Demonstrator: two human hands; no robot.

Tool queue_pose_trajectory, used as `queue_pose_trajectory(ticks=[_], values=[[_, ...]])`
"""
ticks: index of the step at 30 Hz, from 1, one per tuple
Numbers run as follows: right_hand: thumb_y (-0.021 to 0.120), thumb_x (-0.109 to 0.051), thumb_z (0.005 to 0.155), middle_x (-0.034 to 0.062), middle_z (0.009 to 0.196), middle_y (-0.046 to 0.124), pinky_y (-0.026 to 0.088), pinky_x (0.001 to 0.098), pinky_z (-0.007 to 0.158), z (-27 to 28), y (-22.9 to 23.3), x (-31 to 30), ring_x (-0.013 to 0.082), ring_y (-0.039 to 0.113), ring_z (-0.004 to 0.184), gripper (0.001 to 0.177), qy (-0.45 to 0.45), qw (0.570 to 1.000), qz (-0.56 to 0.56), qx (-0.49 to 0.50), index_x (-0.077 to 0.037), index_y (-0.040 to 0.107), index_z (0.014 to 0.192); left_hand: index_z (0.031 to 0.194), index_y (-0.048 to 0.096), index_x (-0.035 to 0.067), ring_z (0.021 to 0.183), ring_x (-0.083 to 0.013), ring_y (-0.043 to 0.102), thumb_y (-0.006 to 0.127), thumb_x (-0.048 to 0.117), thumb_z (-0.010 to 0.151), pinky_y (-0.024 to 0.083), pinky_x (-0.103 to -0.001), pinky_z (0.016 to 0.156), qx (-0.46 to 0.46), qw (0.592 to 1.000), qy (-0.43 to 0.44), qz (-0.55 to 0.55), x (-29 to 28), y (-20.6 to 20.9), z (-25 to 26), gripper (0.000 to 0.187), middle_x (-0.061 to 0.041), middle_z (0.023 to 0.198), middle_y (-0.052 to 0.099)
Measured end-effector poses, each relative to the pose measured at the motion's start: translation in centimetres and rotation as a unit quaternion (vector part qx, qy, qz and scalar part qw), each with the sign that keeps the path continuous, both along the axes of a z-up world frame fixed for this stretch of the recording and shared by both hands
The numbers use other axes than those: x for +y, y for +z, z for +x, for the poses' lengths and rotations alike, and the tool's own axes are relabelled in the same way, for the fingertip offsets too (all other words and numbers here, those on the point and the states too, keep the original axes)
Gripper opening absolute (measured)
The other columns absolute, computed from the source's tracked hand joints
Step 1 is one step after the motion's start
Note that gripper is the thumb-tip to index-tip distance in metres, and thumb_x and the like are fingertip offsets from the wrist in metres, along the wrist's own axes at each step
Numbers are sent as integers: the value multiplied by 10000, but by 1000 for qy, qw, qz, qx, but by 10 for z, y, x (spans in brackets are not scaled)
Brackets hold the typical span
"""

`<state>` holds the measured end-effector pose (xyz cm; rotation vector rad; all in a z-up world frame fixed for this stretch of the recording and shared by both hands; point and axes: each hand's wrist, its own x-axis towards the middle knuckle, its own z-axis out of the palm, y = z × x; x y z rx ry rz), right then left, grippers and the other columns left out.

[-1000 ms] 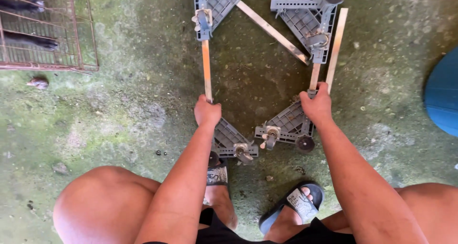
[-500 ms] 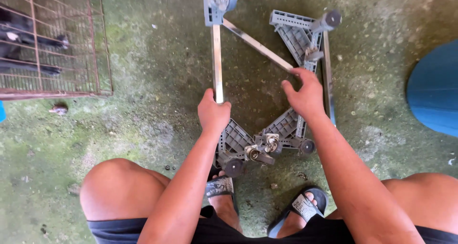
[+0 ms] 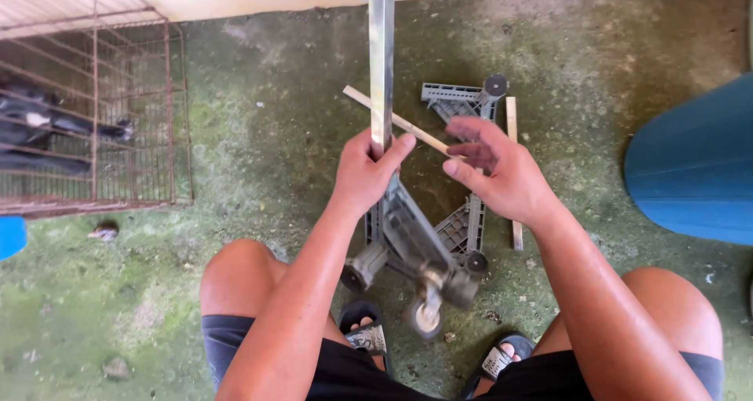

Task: The recorder is assembling the frame for a washing machine base or similar household appliance.

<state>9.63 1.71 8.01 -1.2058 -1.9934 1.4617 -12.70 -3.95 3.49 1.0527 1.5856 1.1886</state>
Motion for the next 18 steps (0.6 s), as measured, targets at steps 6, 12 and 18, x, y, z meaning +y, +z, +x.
queue_pose_trajectory(ticks=[6,12,18], values=[[717,-61,991,166,1643,416,605,338,1006,10,26,9,234,663,1293,786,-92,978,104,155,-51,252,1624,692,544,90,469,-104,584,636,417,1015,456,-274,454,-194,972,-127,-37,-16,-55,60,468,-13,544,606],[817,-32,991,221,1560,509,636,381,977,34,29,21,313,663,1321,758,-127,947,292,25,-28,354,1590,720,571,89,475,-103,569,633,407,1011,456,-271,472,-267,937,-215,-63,-26,-59,111,436,-7,551,597],[743,-9,1095,194,1446,616,623,324,945,71,45,26,252,761,1188,535,-149,900,409,9,-35,489,1565,702,578,82,515,-86,573,689,352,978,482,-280,504,-146,955,-244,-80,-45,-39,134,401,8,572,581]])
